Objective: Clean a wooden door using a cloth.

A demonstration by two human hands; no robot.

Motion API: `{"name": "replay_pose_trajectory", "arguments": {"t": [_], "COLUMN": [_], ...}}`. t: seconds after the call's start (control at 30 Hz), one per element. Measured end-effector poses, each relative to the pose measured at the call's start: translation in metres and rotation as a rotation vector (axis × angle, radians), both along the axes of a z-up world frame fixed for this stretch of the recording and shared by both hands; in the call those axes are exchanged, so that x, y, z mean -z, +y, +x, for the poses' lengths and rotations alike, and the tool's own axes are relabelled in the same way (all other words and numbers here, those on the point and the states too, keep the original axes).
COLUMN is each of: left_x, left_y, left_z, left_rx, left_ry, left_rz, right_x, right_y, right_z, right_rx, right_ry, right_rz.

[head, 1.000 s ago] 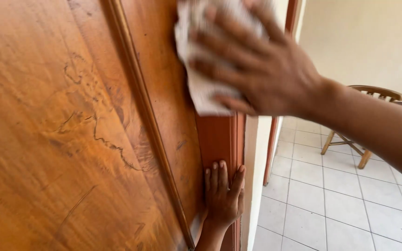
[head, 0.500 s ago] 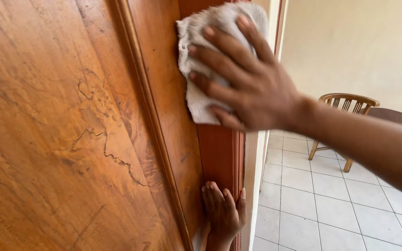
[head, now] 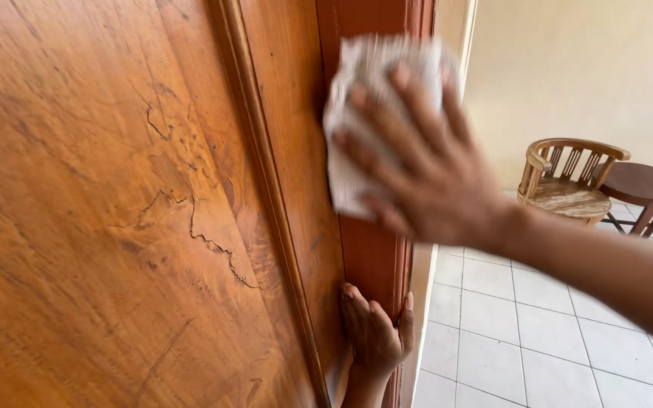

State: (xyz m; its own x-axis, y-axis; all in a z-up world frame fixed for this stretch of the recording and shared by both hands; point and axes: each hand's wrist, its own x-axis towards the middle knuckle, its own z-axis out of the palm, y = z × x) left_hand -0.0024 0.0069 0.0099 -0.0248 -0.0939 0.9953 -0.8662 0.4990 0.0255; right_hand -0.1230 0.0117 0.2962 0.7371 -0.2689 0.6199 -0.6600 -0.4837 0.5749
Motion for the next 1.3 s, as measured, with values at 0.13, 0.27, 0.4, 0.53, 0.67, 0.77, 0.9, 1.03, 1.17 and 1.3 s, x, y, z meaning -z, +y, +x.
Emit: {"name": "replay_pose_trajectory", "arguments": {"t": [0.13, 0.27, 0.4, 0.53, 0.67, 0.77, 0.9, 1.03, 1.17, 1.3], "left_x": [0.011, 0.002, 0.001, 0.008, -0.018, 0.015, -0.008, -0.005, -0.003, 0.008], "left_y": [-0.011, -0.002, -0.002, -0.005, 0.006, -0.011, 0.004, -0.002, -0.001, -0.004], "left_z": [-0.002, 0.000, 0.001, 0.000, 0.001, 0.000, 0.000, 0.000, -0.005, 0.000], "left_rx": [0.136, 0.073, 0.082, 0.124, 0.163, 0.164, 0.051, 0.078, 0.024, 0.139], "left_ry": [0.054, 0.044, 0.037, 0.051, 0.031, 0.077, 0.063, 0.021, 0.081, 0.102], "left_rz": [-0.039, -0.020, 0.014, 0.009, -0.054, 0.008, 0.009, 0.022, -0.029, 0.025], "right_x": [0.086, 0.048, -0.022, 0.063, 0.160, 0.106, 0.079, 0.146, 0.175, 0.119], "right_y": [-0.013, -0.013, 0.002, -0.008, -0.013, -0.007, -0.013, 0.002, 0.030, -0.010], "right_z": [-0.004, 0.003, 0.005, 0.008, 0.008, 0.015, 0.028, 0.035, 0.036, 0.028], "right_rx": [-0.130, -0.119, -0.025, -0.088, -0.232, -0.461, -0.404, -0.426, -0.547, -0.542], "right_ry": [0.317, 0.253, 0.003, -0.221, -0.259, -0.487, -0.561, -0.642, -0.683, -0.658], "right_rz": [-0.053, -0.085, 0.051, -0.011, 0.022, 0.111, 0.114, 0.161, 0.282, 0.167]}}
